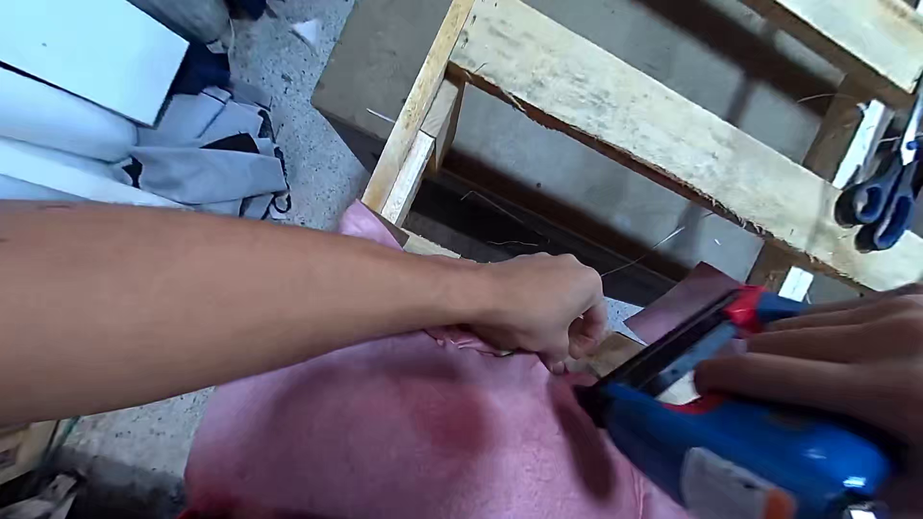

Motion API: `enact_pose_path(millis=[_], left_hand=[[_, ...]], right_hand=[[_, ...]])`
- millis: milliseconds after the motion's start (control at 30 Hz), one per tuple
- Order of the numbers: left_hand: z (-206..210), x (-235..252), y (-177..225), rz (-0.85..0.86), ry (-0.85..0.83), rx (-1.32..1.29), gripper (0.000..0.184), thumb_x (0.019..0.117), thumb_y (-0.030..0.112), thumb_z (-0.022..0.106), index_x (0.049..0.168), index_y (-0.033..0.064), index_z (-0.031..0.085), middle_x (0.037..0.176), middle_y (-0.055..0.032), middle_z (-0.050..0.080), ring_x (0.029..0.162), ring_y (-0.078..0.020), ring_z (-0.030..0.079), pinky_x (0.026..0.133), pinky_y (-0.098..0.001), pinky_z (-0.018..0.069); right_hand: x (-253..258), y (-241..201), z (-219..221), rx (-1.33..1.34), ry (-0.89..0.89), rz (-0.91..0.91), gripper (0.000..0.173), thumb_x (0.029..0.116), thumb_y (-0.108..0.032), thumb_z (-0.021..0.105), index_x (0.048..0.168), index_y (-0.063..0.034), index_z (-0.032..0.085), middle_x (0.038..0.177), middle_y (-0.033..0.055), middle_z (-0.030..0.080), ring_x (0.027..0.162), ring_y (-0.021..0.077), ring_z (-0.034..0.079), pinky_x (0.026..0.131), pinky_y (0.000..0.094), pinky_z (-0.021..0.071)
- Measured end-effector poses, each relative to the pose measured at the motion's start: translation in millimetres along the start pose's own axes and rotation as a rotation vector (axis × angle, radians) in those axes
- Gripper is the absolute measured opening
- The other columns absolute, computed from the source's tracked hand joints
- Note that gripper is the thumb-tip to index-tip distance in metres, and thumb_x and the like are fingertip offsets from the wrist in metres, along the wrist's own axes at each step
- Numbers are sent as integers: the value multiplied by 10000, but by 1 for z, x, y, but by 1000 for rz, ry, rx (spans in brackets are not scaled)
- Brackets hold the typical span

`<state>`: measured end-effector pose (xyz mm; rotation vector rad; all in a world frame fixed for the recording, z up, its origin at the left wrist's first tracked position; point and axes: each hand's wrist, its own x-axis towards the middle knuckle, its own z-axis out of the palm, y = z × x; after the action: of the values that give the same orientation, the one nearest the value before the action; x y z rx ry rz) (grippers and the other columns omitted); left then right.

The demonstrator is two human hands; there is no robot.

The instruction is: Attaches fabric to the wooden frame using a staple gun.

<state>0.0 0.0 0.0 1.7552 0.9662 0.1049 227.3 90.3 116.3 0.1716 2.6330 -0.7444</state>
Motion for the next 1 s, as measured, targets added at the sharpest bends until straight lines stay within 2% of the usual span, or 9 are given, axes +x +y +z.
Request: enact_pose_path(millis=[200, 367, 467, 600, 733, 800, 900, 967, 1000], left_hand=[[8, 6, -7, 7, 85, 45, 297, 795, 155, 824, 1072, 204, 728, 867, 36, 686, 815, -142, 657, 651, -424, 557], [12, 6, -12, 15, 131, 53, 122, 887, 191, 756, 1001, 184, 712, 804, 44, 653, 753, -136, 638, 629, -406, 546], [12, 7, -15, 3, 106, 77, 150, 873, 193, 766, 979, 166, 663, 748, 29, 598, 694, -153, 608, 569, -400, 519], [12, 6, -19, 54, 98, 90, 147, 867, 183, 770, 961, 161, 659, 788, 26, 616, 725, -152, 620, 586, -403, 531], [13, 9, -23, 155, 74, 30, 219, 845, 91, 773, 1032, 123, 664, 887, 3, 655, 809, -143, 644, 670, -374, 559], [4, 7, -28, 177, 72, -71, 191, 880, 35, 731, 1056, 107, 707, 965, -6, 703, 877, -128, 671, 755, -365, 579], [-5, -15, -43, 248, 97, -20, 155, 952, 141, 699, 1098, 173, 743, 1288, 37, 657, 1108, -79, 649, 935, -313, 575], [-2, -32, -45, 283, 88, 171, 193, 929, 317, 734, 1110, 267, 776, 1450, 43, 549, 1289, -138, 542, 1031, -379, 510], [1, -35, -44, 296, 70, 259, 219, 925, 389, 714, 1121, 319, 780, 1529, 53, 486, 1404, -187, 446, 1132, -463, 420]], right_hand=[[45, 13, 21, -223, 54, -261, 218, 725, -438, 607, 834, -290, 726, 587, -130, 483, 503, 61, 515, 415, 307, 372], [62, -1, 18, -347, -39, -223, 99, 680, -325, 662, 678, -234, 623, 530, -91, 430, 466, 114, 497, 410, 332, 366], [65, -10, 16, -389, -113, -161, 138, 697, -273, 703, 653, -202, 592, 539, -60, 463, 483, 142, 523, 427, 342, 381], [66, -12, 12, -407, -147, -147, 128, 733, -223, 693, 669, -175, 594, 553, -40, 475, 497, 154, 531, 436, 336, 382], [58, -6, 16, -381, -118, -176, 63, 766, -208, 653, 719, -180, 622, 581, -49, 501, 535, 150, 554, 461, 333, 412], [50, 1, 14, -324, -101, -188, 95, 769, -188, 658, 843, -194, 718, 615, -57, 534, 573, 150, 572, 502, 342, 452], [22, 5, 9, -231, -103, -146, 240, 793, -141, 657, 999, -182, 774, 666, -18, 598, 642, 204, 614, 668, 448, 528], [0, 1, 8, -170, -109, -54, 270, 798, -107, 690, 1051, -148, 777, 701, 29, 639, 706, 255, 650, 834, 541, 525], [-9, -3, 10, -153, -94, -13, 272, 799, -103, 695, 1056, -136, 774, 712, 41, 645, 732, 272, 660, 884, 568, 512]])
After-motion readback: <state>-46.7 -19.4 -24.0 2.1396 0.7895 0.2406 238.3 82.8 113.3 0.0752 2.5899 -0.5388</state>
